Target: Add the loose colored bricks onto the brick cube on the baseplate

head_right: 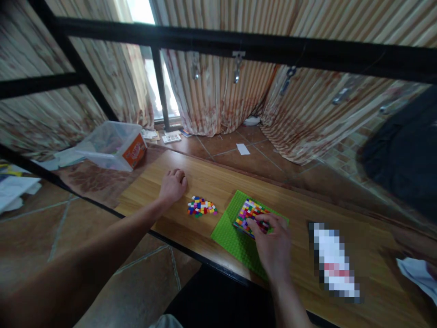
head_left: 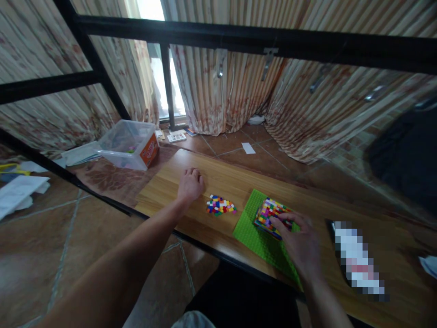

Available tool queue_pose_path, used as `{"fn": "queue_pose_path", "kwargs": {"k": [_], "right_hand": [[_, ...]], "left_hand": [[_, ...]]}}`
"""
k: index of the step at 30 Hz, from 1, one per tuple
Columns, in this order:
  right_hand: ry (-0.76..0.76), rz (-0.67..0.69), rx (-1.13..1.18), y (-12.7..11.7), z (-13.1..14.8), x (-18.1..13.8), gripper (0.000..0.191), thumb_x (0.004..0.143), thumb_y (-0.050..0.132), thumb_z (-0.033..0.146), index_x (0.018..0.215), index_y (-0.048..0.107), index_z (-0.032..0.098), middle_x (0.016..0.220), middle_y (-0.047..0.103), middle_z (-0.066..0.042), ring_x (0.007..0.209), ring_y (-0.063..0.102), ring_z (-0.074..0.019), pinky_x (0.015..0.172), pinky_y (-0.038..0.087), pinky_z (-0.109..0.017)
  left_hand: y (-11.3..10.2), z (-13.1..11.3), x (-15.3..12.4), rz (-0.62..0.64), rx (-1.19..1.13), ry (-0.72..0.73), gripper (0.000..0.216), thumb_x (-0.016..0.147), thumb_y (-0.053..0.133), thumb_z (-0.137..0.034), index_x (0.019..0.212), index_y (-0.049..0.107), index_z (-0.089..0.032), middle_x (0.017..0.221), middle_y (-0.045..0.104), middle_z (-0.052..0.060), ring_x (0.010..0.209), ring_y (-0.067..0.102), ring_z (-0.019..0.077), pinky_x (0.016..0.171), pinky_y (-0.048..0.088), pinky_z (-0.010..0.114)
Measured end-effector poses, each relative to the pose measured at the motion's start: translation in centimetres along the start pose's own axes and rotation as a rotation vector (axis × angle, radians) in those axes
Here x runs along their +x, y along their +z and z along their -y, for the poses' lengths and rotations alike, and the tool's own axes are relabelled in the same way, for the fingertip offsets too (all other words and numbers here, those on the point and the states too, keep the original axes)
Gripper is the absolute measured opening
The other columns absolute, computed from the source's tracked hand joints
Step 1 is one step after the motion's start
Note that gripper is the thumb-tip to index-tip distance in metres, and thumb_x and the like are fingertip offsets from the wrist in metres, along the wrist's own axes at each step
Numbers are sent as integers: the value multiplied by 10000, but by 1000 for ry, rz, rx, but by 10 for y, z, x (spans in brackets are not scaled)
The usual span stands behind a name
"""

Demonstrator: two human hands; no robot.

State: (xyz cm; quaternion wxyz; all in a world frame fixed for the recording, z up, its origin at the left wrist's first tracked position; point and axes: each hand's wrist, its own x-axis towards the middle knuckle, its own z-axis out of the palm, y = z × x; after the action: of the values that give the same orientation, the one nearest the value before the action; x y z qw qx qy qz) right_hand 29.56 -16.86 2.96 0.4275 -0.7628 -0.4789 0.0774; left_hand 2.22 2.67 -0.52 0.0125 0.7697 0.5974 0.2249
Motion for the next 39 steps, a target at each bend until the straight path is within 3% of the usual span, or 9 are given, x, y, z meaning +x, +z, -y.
{"fn": "queue_pose_path", "kwargs": {"k": [5, 8, 13, 15, 18, 21, 24, 34, 39], "right_hand": [[-39, 102, 9, -6, -8, 9, 393, 723, 672, 594, 808, 718, 214, 1018, 631, -78, 962, 604, -256, 887, 438, -423], [-128, 97, -66, -11, -5, 10, 387, 762, 636, 592, 811, 713, 216, 972, 648, -80, 939, 609, -268, 881, 437, -444], [-370, -55, -193, -7, 39, -11, 268, 883, 562, 436, 882, 712, 215, 1006, 687, -97, 1003, 596, -279, 967, 395, -468], [-390, 32, -108, 8, 61, -23, 240, 920, 508, 362, 917, 705, 226, 997, 691, -80, 977, 608, -246, 921, 442, -402], [-356, 217, -76, 42, 79, -36, 263, 926, 441, 276, 969, 688, 196, 987, 678, -86, 910, 627, -218, 837, 477, -345], [-230, 228, -207, 73, 78, -38, 271, 888, 453, 222, 1033, 666, 142, 957, 654, -109, 853, 621, -233, 790, 472, -347], [-157, 210, -284, 89, 73, -36, 286, 863, 479, 182, 1089, 641, 119, 978, 640, -128, 876, 612, -249, 786, 452, -342], [-126, 222, -273, 100, 70, -33, 270, 856, 471, 126, 1050, 659, 144, 957, 662, -110, 866, 615, -240, 763, 433, -327], [-190, 223, -9, 88, 71, -45, 270, 877, 465, 158, 1064, 660, 168, 958, 665, -83, 858, 617, -204, 797, 465, -326]], "left_hand": [[0, -1, 0, 1, -9, -4, 226, 895, 431, -239, 955, 636, -164, 1077, 636, 141, 1051, 544, 287, 980, 410, 439], [1, -1, 0, -4, -10, -9, 232, 898, 436, -242, 981, 636, -162, 1088, 633, 138, 1063, 542, 284, 990, 409, 437], [4, 1, -1, -10, -25, -20, 233, 903, 440, -249, 995, 634, -158, 1100, 626, 144, 1075, 538, 287, 992, 410, 439], [5, 1, -1, -17, -34, -17, 235, 904, 439, -247, 999, 634, -156, 1100, 627, 146, 1080, 535, 288, 994, 409, 441], [5, 1, -1, -19, -16, -19, 235, 907, 435, -248, 995, 635, -163, 1095, 630, 133, 1075, 540, 274, 1000, 409, 429], [5, 1, -1, -18, 8, -26, 235, 909, 438, -253, 1003, 637, -170, 1105, 633, 123, 1077, 544, 266, 992, 418, 417], [5, 1, -1, -22, 20, -21, 233, 907, 447, -258, 998, 640, -164, 1099, 636, 128, 1074, 547, 269, 978, 429, 415], [4, 1, 0, -34, 11, -8, 221, 893, 457, -251, 967, 642, -155, 1089, 645, 126, 1053, 555, 275, 979, 427, 412], [3, 1, 1, -30, 25, 6, 221, 890, 444, -251, 945, 636, -156, 1068, 643, 129, 1046, 554, 277, 977, 423, 410]]}}
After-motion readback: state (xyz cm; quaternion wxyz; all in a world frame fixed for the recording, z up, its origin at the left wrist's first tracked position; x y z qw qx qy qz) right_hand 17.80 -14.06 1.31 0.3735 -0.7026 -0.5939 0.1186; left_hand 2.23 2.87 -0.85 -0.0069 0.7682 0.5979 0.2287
